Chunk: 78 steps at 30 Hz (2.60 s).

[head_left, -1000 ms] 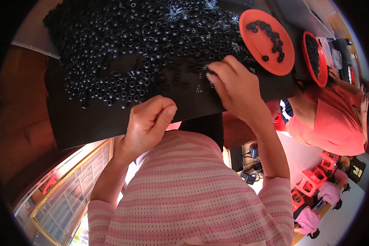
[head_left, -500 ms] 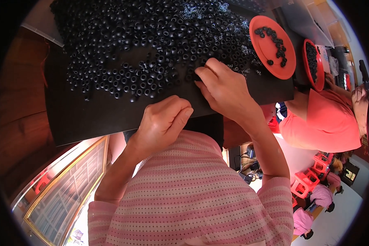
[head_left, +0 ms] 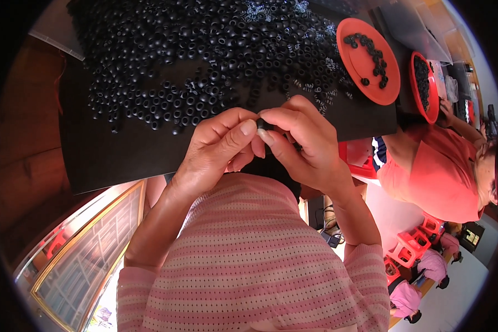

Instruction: The person assembles components by picking up plastic parts and springs from the table, fitting the springs into the plastic parts by hand, and placing the assembled pieces onto a tray.

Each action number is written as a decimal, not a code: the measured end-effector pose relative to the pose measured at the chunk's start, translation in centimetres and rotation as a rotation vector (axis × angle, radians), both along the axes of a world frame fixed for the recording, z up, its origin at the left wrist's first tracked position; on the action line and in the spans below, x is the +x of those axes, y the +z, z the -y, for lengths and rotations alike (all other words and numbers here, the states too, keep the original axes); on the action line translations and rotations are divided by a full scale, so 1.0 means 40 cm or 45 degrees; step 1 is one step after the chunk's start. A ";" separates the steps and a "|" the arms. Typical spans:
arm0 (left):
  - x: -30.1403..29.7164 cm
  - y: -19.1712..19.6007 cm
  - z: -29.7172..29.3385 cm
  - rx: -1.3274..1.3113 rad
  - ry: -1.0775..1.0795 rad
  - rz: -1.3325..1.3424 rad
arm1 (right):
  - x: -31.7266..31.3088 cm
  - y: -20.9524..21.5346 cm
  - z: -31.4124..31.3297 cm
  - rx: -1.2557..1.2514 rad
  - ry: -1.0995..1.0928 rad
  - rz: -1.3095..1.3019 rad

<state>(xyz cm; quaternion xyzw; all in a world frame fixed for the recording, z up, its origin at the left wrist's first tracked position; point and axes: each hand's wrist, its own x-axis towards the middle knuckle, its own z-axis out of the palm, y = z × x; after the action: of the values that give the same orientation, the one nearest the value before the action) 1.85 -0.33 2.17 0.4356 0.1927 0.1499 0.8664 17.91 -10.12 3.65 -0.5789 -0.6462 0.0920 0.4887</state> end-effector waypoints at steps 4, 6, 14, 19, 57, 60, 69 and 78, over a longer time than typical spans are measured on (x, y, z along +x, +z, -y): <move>0.028 0.007 0.002 -0.116 -0.018 -0.017 | 0.002 -0.019 0.011 0.005 -0.047 -0.006; 0.027 0.000 0.004 -0.105 -0.005 -0.052 | -0.007 -0.012 0.017 -0.042 -0.063 0.015; 0.055 0.007 0.010 0.029 0.089 -0.083 | 0.006 -0.023 0.013 -0.096 -0.076 -0.057; 0.052 0.017 0.014 0.082 0.056 -0.114 | 0.026 -0.014 0.017 -0.064 0.024 -0.235; 0.048 -0.040 0.001 -0.062 0.189 0.094 | 0.086 0.040 0.035 -0.621 -0.136 -0.095; 0.041 -0.040 0.005 -0.064 0.166 0.085 | 0.066 0.070 0.000 -0.582 0.064 -0.356; 0.038 -0.030 0.014 -0.005 0.127 0.053 | 0.060 0.137 -0.051 -1.021 0.218 -0.567; 0.032 -0.045 0.001 -0.047 0.136 0.101 | 0.043 0.091 -0.051 -0.751 0.231 -0.517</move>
<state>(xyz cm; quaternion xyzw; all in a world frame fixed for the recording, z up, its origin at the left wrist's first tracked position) 3.14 -0.36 0.38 0.4024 0.1839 0.2096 0.8720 19.64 -8.09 7.28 -0.6051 -0.5306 0.4303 0.4087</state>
